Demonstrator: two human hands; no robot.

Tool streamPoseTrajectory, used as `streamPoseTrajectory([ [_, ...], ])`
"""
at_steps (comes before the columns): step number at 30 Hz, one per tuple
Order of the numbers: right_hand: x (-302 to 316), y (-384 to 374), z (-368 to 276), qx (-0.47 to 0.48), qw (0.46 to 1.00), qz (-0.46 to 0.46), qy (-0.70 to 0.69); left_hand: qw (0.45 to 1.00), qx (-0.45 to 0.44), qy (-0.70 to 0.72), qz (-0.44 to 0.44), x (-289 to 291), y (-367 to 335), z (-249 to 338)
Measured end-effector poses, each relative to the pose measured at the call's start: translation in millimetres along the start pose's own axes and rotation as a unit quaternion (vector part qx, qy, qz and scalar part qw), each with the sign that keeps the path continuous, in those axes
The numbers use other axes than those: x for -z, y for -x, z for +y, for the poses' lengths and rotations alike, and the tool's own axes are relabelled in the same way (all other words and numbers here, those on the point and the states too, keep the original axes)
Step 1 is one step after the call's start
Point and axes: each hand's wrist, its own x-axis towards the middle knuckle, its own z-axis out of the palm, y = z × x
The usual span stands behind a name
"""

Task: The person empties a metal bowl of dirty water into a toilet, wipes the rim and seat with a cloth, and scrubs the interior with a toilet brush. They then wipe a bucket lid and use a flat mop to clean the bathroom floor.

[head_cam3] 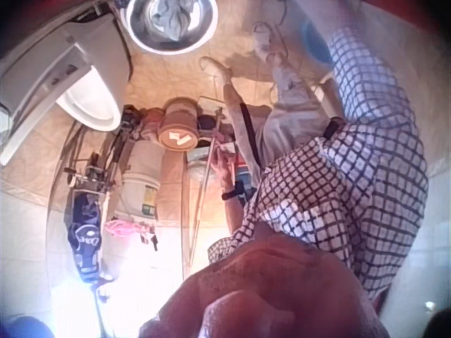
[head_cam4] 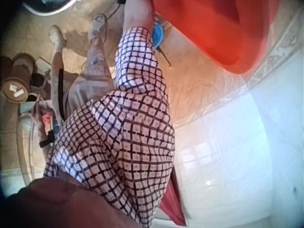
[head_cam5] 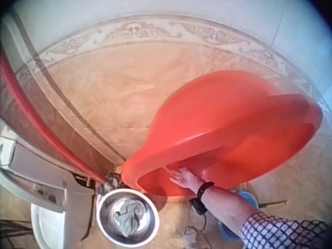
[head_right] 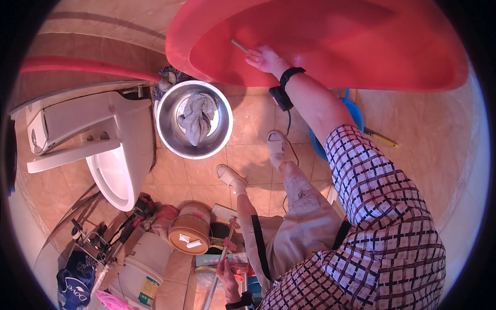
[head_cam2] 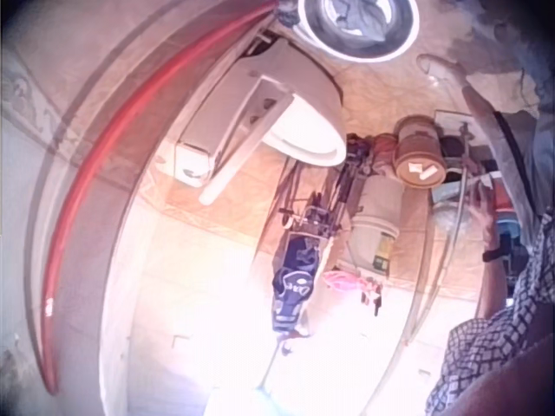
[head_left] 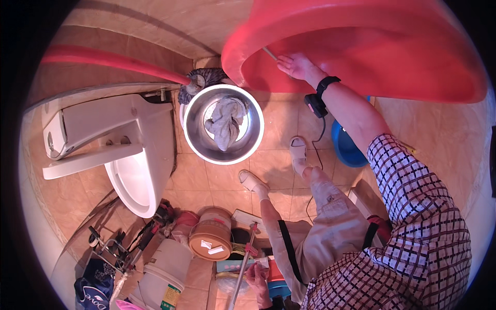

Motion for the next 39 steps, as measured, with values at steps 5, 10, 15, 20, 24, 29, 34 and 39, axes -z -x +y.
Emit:
streamPoseTrajectory([
  [5,20.9,66.1,17.1,-0.003,0.997,-0.07,0.014,1.0,-0.016,0.004,-0.017,-5.3,-3.6,18.5],
  [10,61.4,201.3,39.1,-0.087,0.975,-0.204,0.0,0.994,-0.024,-0.008,-0.111,-0.4,-37.8,50.2],
  [15,136.4,324.0,125.7,-0.092,0.986,-0.02,0.136,0.983,-0.081,-0.035,-0.161,18.0,-38.3,38.2],
  [20,150.6,468.1,105.2,-0.068,0.94,0.141,0.304,0.962,-0.154,-0.099,-0.204,-4.3,-54.0,103.1],
  [24,150.0,544.7,112.0,-0.066,0.917,0.277,0.281,0.946,-0.206,-0.129,-0.213,15.3,-57.2,135.9],
  [29,171.8,609.5,94.5,-0.028,0.877,0.342,0.336,0.957,-0.191,-0.118,-0.185,54.3,-52.2,122.5],
  [34,260.1,592.8,21.6,0.068,0.682,0.355,0.636,0.951,-0.205,-0.134,-0.189,62.8,-38.1,92.4],
  [39,317.2,542.8,-111.4,0.179,0.453,0.357,0.797,0.974,-0.056,-0.188,-0.112,64.2,-27.8,-0.8],
])
